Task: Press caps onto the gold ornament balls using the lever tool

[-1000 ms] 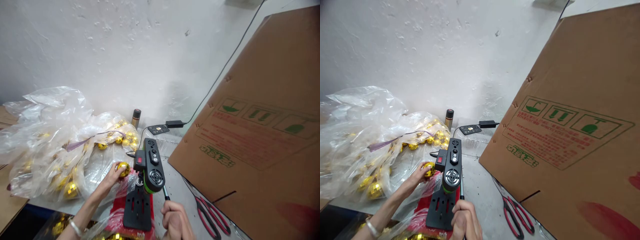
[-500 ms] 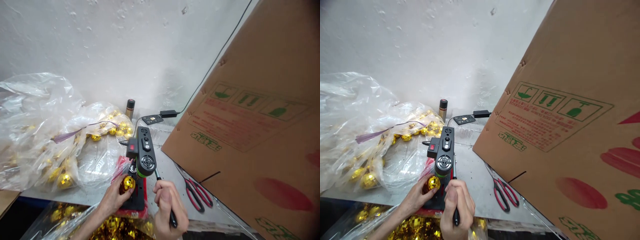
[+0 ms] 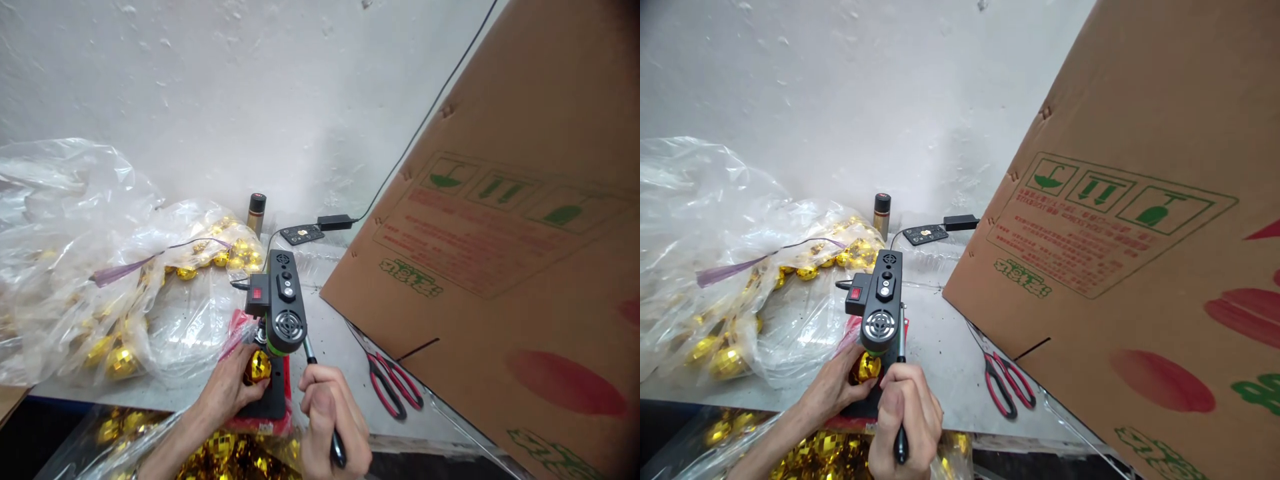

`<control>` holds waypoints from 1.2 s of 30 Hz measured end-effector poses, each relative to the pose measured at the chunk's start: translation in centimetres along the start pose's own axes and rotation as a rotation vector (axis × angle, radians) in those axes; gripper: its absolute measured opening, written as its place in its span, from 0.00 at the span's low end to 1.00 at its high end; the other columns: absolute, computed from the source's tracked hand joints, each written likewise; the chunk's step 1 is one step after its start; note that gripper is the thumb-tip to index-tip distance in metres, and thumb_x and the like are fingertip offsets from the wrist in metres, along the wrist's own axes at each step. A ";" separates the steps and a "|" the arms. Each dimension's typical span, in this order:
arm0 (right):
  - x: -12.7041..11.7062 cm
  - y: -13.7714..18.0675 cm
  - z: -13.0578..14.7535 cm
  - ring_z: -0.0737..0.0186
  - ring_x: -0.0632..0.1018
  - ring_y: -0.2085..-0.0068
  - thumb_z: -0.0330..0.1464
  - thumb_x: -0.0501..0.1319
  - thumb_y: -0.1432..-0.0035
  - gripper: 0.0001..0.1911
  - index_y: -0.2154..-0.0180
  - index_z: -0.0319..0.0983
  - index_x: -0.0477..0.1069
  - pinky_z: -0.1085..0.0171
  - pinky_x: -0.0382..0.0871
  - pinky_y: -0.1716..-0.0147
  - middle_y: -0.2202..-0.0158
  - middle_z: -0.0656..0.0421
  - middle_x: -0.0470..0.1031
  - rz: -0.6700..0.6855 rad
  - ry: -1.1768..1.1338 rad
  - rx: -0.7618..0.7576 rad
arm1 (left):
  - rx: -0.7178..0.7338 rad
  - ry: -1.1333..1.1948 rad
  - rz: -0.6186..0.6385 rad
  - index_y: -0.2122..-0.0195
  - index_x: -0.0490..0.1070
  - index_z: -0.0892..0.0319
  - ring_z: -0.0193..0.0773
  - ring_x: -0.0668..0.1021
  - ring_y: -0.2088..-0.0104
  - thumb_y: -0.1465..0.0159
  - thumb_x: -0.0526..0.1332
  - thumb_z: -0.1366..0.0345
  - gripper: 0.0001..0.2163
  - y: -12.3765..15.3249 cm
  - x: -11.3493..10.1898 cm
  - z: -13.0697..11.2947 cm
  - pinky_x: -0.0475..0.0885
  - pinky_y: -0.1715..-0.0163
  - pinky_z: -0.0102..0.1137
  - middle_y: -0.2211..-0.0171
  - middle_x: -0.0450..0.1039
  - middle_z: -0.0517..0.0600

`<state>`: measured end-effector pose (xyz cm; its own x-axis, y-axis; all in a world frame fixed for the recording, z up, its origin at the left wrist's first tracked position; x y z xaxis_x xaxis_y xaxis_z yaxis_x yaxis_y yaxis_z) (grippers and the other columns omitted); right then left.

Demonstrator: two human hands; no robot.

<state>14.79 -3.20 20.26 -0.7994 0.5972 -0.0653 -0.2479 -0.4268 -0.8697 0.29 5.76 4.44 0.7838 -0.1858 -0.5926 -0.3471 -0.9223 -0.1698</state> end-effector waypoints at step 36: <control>1.6 5.4 -0.8 0.66 0.66 0.67 0.31 0.45 0.20 0.20 0.69 0.42 0.60 0.58 0.68 0.48 0.67 0.64 0.64 -0.182 0.081 0.245 | -0.012 -0.075 -0.077 0.51 0.75 0.55 0.57 0.80 0.53 0.47 0.71 0.65 0.21 0.2 3.4 1.2 0.71 0.49 0.50 0.57 0.81 0.54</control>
<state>12.65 -3.99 15.04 -0.6860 0.7268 0.0328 -0.5149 -0.4531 -0.7277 2.27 5.33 1.46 0.7670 -0.0891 -0.6355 -0.2807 -0.9371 -0.2075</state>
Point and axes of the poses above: each hand's wrist, its own y-axis away from the middle knuckle, its own x-axis out of the palm, z = x × y, the point moved 5 cm from there along -y, towards the middle knuckle
